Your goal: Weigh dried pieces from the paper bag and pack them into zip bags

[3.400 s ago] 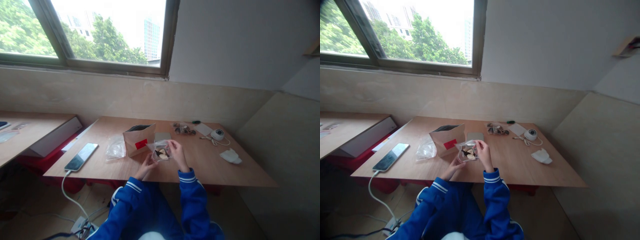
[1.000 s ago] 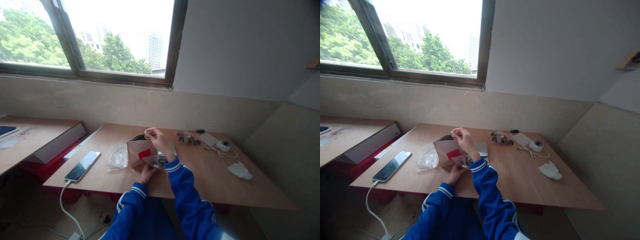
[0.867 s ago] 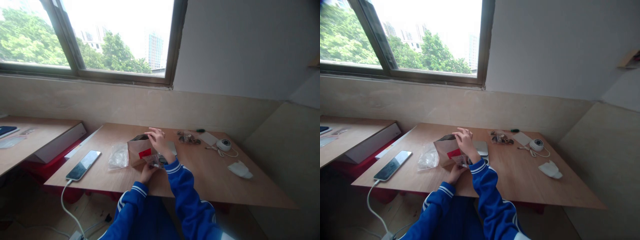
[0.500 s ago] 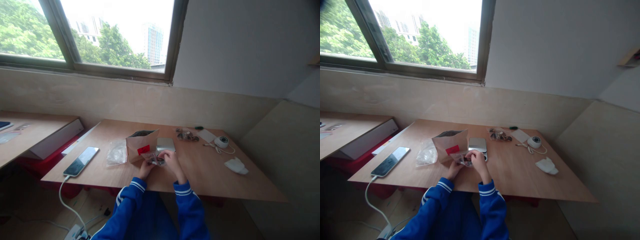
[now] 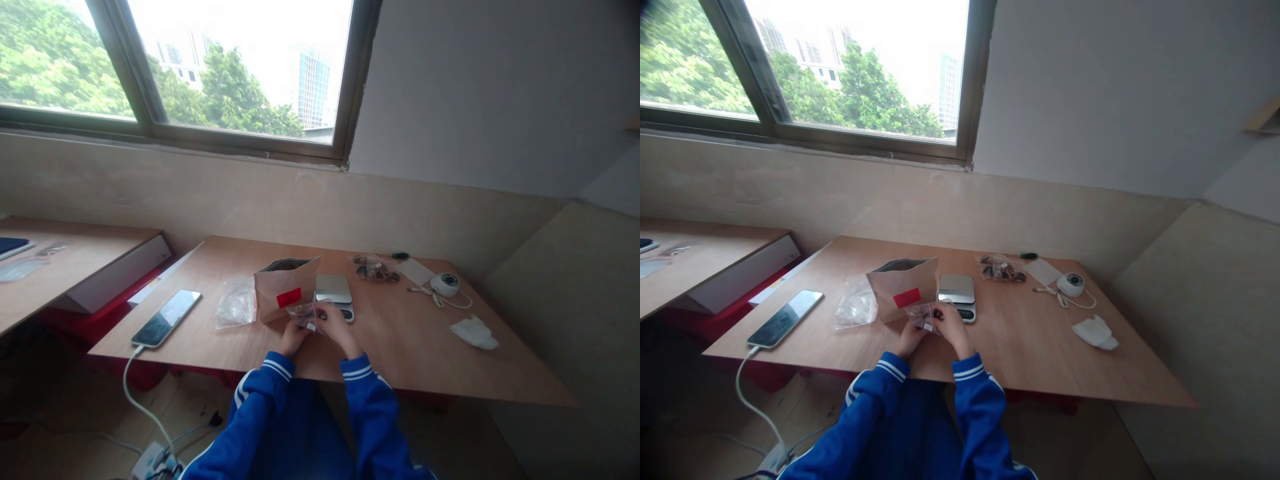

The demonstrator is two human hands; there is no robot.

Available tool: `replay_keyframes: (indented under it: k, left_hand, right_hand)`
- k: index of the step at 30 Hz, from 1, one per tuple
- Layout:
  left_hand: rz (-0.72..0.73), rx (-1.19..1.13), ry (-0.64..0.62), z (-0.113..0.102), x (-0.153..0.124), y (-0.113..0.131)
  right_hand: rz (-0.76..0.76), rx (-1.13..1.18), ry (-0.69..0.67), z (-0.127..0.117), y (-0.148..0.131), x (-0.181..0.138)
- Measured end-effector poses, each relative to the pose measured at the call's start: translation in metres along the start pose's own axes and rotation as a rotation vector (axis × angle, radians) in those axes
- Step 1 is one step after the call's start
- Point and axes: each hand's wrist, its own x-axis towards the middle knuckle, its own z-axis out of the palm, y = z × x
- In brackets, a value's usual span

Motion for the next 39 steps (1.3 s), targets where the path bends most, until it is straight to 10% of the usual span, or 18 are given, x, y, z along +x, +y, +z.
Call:
replay_keyframes:
  k: [18,27,39]
  left_hand:
    - [-0.097,-0.143,-0.044,0.008,-0.005,0.017]
    - [-0.100,-0.154,-0.040,0.008,-0.005,0.012]
    - [-0.118,-0.216,-0.059,0.008,-0.002,0.007]
  right_hand:
    - [0.043,0.296,0.265,-0.061,-0.061,0.004]
    - [-0.235,0.296,0.206,-0.033,-0.126,0.092]
    - [-0.357,-0.063,0.106,-0.020,-0.115,0.087]
